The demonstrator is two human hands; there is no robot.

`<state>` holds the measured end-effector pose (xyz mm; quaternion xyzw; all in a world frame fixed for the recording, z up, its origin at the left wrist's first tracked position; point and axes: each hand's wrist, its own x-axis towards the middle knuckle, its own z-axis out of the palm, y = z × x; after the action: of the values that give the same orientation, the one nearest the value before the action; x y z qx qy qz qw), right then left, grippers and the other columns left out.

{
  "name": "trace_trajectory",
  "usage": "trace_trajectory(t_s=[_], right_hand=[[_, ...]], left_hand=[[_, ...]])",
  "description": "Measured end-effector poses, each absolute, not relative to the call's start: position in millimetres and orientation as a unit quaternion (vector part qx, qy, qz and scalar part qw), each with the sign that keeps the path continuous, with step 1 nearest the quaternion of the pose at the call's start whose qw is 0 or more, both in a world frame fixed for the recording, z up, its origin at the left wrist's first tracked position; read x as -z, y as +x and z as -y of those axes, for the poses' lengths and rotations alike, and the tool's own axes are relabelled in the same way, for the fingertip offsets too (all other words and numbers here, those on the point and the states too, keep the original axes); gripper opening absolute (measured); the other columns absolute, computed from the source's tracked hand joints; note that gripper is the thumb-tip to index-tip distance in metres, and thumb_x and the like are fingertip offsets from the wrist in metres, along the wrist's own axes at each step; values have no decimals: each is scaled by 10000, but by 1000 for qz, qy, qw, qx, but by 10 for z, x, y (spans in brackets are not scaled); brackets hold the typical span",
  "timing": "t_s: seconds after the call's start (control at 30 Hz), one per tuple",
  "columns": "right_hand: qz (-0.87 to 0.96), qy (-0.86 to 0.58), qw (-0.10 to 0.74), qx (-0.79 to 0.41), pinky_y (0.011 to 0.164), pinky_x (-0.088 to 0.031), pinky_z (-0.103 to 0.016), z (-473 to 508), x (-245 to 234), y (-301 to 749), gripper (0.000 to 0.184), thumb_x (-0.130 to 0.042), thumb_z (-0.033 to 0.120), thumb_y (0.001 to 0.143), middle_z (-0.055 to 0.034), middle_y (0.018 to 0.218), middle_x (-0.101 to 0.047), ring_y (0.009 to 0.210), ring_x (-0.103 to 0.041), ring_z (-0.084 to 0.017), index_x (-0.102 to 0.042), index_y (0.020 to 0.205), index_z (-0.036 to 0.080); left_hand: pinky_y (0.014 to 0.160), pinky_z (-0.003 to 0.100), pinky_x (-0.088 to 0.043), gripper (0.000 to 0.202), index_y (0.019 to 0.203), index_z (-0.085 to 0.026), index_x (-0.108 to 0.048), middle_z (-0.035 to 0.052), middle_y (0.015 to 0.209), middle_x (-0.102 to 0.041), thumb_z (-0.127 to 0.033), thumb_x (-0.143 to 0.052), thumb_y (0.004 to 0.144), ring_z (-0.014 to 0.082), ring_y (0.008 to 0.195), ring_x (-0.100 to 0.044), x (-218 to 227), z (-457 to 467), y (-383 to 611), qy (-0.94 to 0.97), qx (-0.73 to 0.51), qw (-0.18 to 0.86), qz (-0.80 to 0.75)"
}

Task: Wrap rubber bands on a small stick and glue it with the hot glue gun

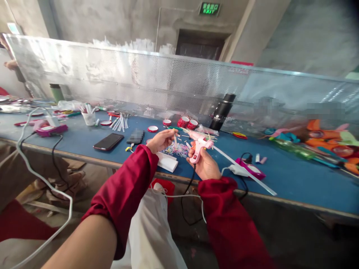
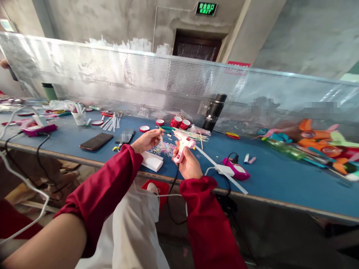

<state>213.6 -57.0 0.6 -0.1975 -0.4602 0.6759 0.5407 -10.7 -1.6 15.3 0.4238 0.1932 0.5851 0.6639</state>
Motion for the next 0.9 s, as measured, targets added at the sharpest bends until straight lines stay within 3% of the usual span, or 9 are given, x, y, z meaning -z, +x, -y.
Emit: trace_trajectory(t_s=[0.17, 0.43, 0.57, 0.7, 0.9], right_hand=[[472, -187, 550, -664, 597, -530, -244, 586, 39, 2115, 458, -803, 568, 780, -4, 824, -670, 683, -587, -120, -718, 1063, 217], [463, -189, 578, -645, 575, -507, -265, 625, 13, 2136, 490, -862, 545, 705, 7, 871, -646, 652, -553, -108, -705, 1063, 251], [498, -207, 567, -623, 578, -521, -305, 663, 23, 2144, 449, -843, 531, 714, -47, 996, -683, 741, -614, -165, -707, 1019, 231], [515, -205, 546, -628, 602, -543, -349, 638, 73, 2162, 441, -855, 520, 684, -82, 930, -698, 811, -646, -229, -719, 952, 198], [511, -206, 533, -642, 591, -545, -331, 601, 81, 2170, 450, -906, 500, 621, -44, 845, -672, 664, -570, -153, -757, 912, 190]], left_hand=[[469, 98, -431, 162, 1016, -114, -716, 23, 807, -672, -153, -733, 860, 25, 568, -589, -146, -7, -115, 429, -573, 670, -200], [457, 103, -436, 140, 985, -107, -709, 29, 841, -678, -139, -734, 852, 33, 582, -608, -149, -8, -115, 428, -566, 679, -189], [457, 105, -425, 132, 974, -103, -706, 36, 836, -684, -129, -736, 847, 32, 576, -597, -174, 14, -103, 416, -571, 678, -203], [463, 108, -419, 140, 970, -98, -711, 38, 812, -683, -124, -743, 837, 36, 578, -593, -185, 25, -97, 414, -579, 674, -196], [462, 109, -416, 156, 990, -92, -713, 28, 810, -670, -133, -738, 842, 25, 569, -579, -182, 19, -102, 415, -577, 679, -184]])
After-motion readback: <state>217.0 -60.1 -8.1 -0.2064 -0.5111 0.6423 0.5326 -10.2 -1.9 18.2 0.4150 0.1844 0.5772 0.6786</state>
